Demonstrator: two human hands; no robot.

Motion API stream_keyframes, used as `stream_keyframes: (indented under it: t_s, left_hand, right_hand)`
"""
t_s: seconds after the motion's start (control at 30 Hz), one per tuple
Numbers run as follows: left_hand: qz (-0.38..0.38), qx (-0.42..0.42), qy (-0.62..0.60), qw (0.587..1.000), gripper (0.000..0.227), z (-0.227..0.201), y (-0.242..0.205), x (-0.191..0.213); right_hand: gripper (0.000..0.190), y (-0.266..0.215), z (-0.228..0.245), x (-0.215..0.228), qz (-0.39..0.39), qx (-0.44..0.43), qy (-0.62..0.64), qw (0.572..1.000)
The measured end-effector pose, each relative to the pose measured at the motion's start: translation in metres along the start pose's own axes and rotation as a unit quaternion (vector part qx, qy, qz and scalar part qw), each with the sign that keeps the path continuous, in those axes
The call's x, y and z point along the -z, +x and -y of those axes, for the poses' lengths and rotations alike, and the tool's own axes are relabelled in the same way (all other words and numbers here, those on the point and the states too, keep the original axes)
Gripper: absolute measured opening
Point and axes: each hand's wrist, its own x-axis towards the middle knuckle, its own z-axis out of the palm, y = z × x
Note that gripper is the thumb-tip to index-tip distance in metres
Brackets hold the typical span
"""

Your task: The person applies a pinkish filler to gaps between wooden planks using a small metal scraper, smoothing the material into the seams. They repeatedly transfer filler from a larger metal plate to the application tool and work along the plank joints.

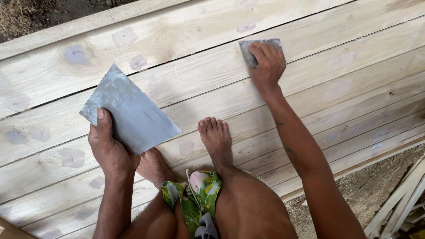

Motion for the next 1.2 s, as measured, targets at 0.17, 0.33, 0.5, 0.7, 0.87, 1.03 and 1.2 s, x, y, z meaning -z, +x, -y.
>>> stream_keyframes:
  t_s: [0.17, 0.33, 0.5, 0.7, 0.87, 1.03, 1.2]
  left_hand:
    - [-0.004, -0.001, -0.014, 1.000, 0.046, -0.010, -0.011, 0.005]
    - [-0.013, -0.018, -0.011, 1.000, 0.051, -0.010, -0.002, 0.005]
    - [-0.044, 0.007, -0.032, 0.998, 0.048, -0.007, 0.003, 0.005]
    - [-0.020, 0.000, -0.012, 1.000, 0.048, -0.006, -0.010, 0.014]
    - [-0.035, -0.019, 0.001, 0.999, 0.050, -0.004, -0.002, 0.015]
    - [-0.043, 0.006, 0.008, 0.999, 0.053, -0.001, 0.002, 0.010]
    - [-0.005, 0.002, -0.026, 1.000, 0.050, 0.000, 0.000, 0.004]
  right_hand:
    - [0.019, -0.035, 0.016, 0.020, 0.081, 0.007, 0.025, 0.996]
    - [0.022, 0.008, -0.015, 0.040, 0.148, 0.057, 0.084, 0.984]
    - [0.040, 0.009, -0.015, 0.021, 0.072, 0.082, 0.039, 0.993]
    - [0.029, -0.043, -0.022, 0.024, 0.079, 0.072, 0.066, 0.992]
    - [0.040, -0.017, -0.041, 0.040, 0.134, 0.039, 0.070, 0.988]
    - [0.045, 0.006, -0.023, 0.025, 0.036, -0.072, 0.069, 0.994]
    - [0.031, -0.011, 0.033, -0.009, 0.016, -0.093, 0.010, 0.995]
